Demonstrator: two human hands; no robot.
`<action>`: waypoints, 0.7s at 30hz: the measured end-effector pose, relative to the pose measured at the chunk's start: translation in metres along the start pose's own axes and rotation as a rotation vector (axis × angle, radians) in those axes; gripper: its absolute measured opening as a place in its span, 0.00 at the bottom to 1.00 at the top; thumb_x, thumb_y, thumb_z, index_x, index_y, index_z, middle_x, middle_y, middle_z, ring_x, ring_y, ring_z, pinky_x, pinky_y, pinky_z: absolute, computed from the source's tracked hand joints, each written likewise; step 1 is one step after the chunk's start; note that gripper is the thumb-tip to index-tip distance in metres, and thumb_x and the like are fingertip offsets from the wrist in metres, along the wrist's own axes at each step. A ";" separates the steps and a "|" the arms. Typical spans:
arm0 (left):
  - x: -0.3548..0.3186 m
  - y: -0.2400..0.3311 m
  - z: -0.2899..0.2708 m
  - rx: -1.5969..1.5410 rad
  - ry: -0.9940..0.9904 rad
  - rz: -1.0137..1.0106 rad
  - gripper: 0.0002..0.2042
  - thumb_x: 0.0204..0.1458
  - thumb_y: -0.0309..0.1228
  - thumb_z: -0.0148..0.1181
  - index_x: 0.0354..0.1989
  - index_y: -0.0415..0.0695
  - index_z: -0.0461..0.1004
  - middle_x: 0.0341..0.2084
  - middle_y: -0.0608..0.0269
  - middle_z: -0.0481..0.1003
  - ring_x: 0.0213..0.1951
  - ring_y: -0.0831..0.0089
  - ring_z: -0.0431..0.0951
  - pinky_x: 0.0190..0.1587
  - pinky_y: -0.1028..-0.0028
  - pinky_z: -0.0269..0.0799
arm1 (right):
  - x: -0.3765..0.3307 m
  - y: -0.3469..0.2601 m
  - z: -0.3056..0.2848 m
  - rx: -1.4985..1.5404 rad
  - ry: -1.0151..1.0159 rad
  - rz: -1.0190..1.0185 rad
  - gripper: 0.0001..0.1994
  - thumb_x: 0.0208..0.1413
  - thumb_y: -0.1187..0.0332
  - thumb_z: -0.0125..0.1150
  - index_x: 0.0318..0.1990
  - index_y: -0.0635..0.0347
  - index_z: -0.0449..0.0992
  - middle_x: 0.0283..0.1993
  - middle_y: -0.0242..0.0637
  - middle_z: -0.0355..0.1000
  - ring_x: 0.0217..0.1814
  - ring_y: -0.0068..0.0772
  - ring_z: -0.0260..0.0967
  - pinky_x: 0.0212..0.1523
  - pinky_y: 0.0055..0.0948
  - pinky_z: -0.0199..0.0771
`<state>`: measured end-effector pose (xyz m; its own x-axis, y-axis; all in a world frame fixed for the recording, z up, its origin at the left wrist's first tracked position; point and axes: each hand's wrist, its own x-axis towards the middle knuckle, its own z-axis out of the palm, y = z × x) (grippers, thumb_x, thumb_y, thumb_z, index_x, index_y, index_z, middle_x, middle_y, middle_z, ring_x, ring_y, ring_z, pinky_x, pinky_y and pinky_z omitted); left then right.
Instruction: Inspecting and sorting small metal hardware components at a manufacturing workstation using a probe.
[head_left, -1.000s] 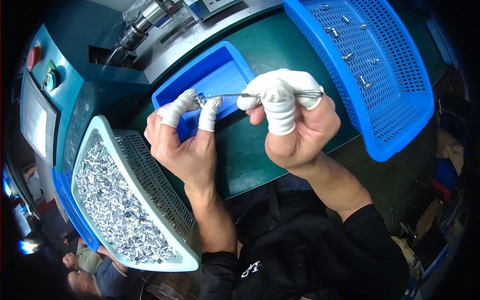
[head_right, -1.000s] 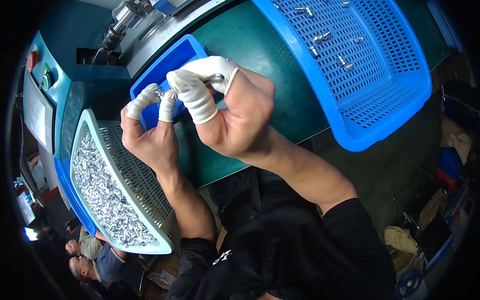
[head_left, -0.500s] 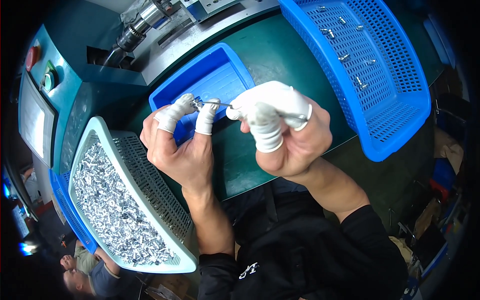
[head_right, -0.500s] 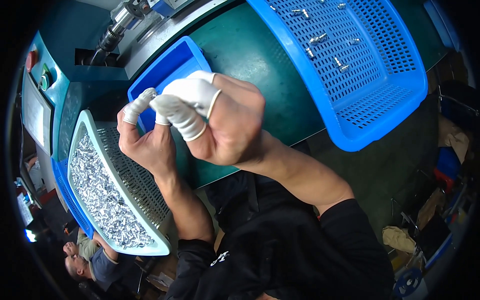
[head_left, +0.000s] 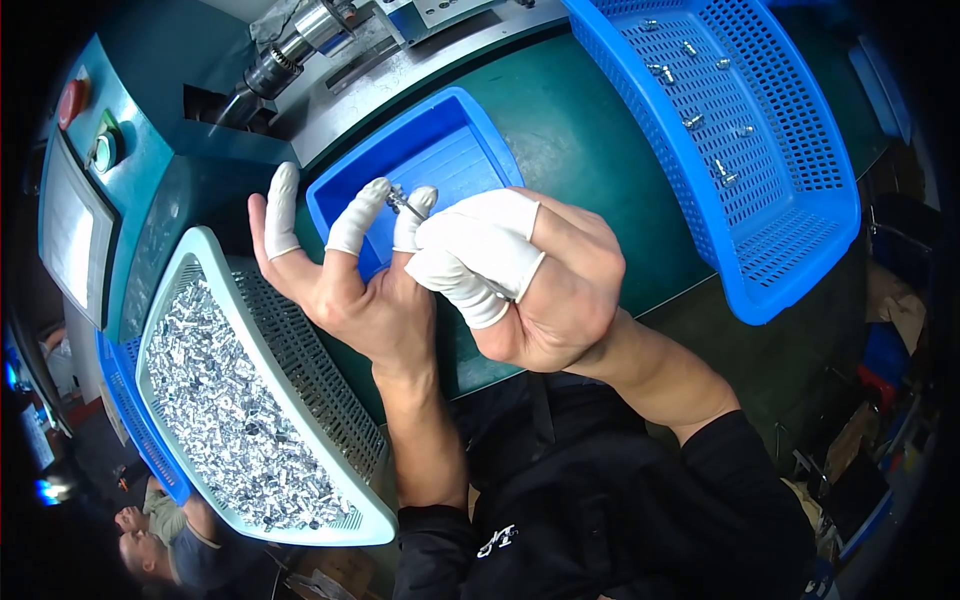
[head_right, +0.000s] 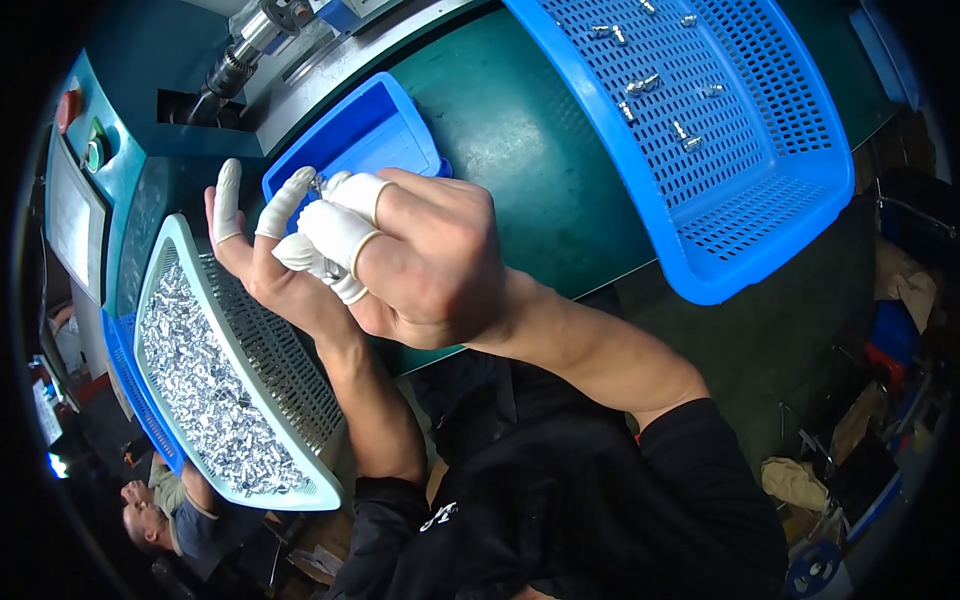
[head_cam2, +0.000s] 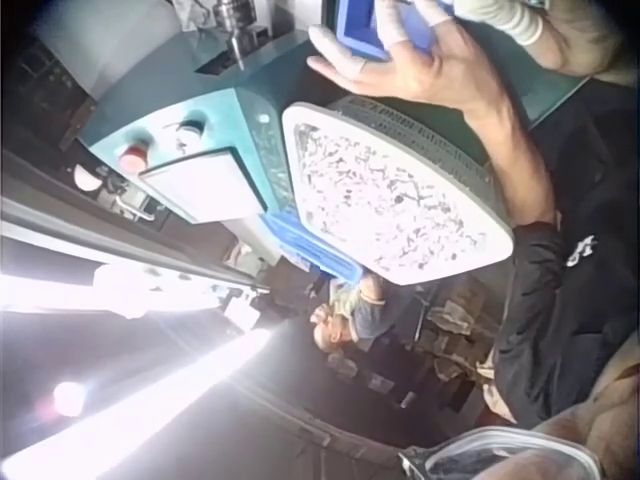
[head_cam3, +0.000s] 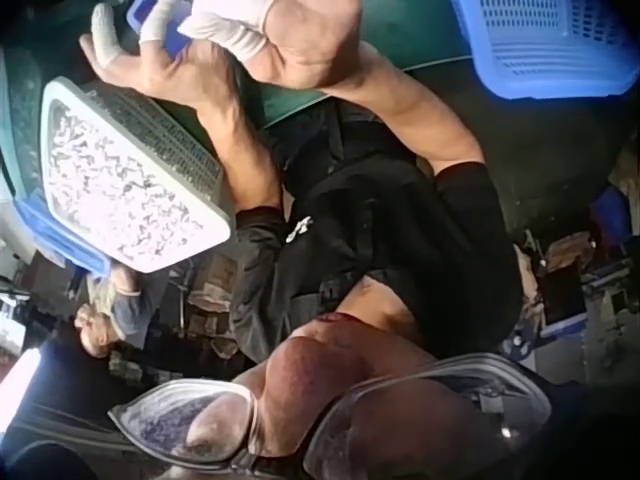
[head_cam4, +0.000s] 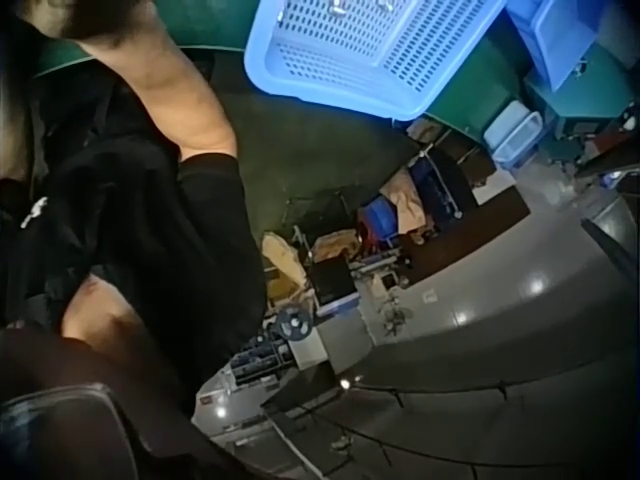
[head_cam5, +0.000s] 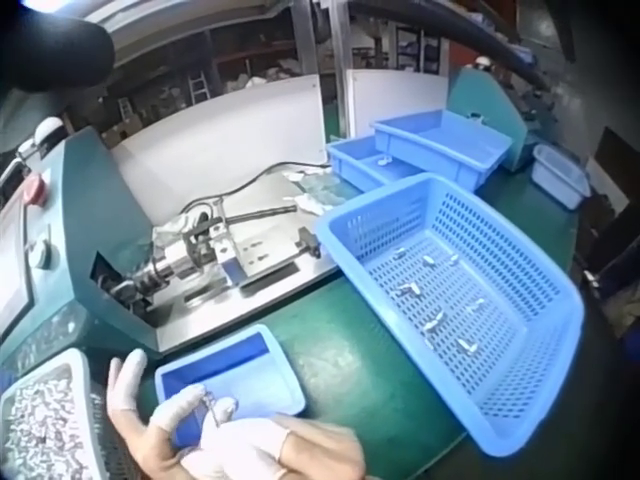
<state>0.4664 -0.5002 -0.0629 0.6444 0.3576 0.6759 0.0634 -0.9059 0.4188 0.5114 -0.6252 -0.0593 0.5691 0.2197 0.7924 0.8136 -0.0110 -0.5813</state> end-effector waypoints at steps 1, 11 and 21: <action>0.000 -0.002 0.001 0.011 -0.007 -0.015 0.14 0.31 0.34 0.76 0.29 0.49 0.81 0.52 0.53 0.69 0.60 0.50 0.59 0.59 0.56 0.55 | 0.001 -0.001 -0.002 0.000 -0.002 0.000 0.07 0.46 0.75 0.65 0.34 0.66 0.77 0.32 0.41 0.74 0.28 0.40 0.75 0.27 0.30 0.76; -0.006 -0.012 0.003 -0.121 0.048 -0.087 0.15 0.30 0.30 0.76 0.30 0.47 0.80 0.46 0.59 0.73 0.55 0.56 0.64 0.56 0.61 0.60 | 0.006 -0.010 -0.016 0.086 -0.035 0.029 0.10 0.49 0.78 0.61 0.41 0.69 0.72 0.35 0.46 0.75 0.30 0.34 0.75 0.28 0.24 0.75; -0.005 -0.008 0.002 -0.182 0.059 -0.074 0.15 0.30 0.31 0.76 0.30 0.46 0.80 0.45 0.59 0.74 0.53 0.57 0.65 0.55 0.62 0.61 | 0.006 -0.007 -0.012 0.106 -0.006 0.042 0.08 0.52 0.79 0.57 0.40 0.71 0.72 0.35 0.46 0.75 0.28 0.28 0.73 0.27 0.20 0.74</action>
<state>0.4643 -0.4954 -0.0711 0.5972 0.4392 0.6711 -0.0335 -0.8224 0.5680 0.5109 -0.6352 -0.0485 0.6016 0.2273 0.7658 0.7716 0.0825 -0.6307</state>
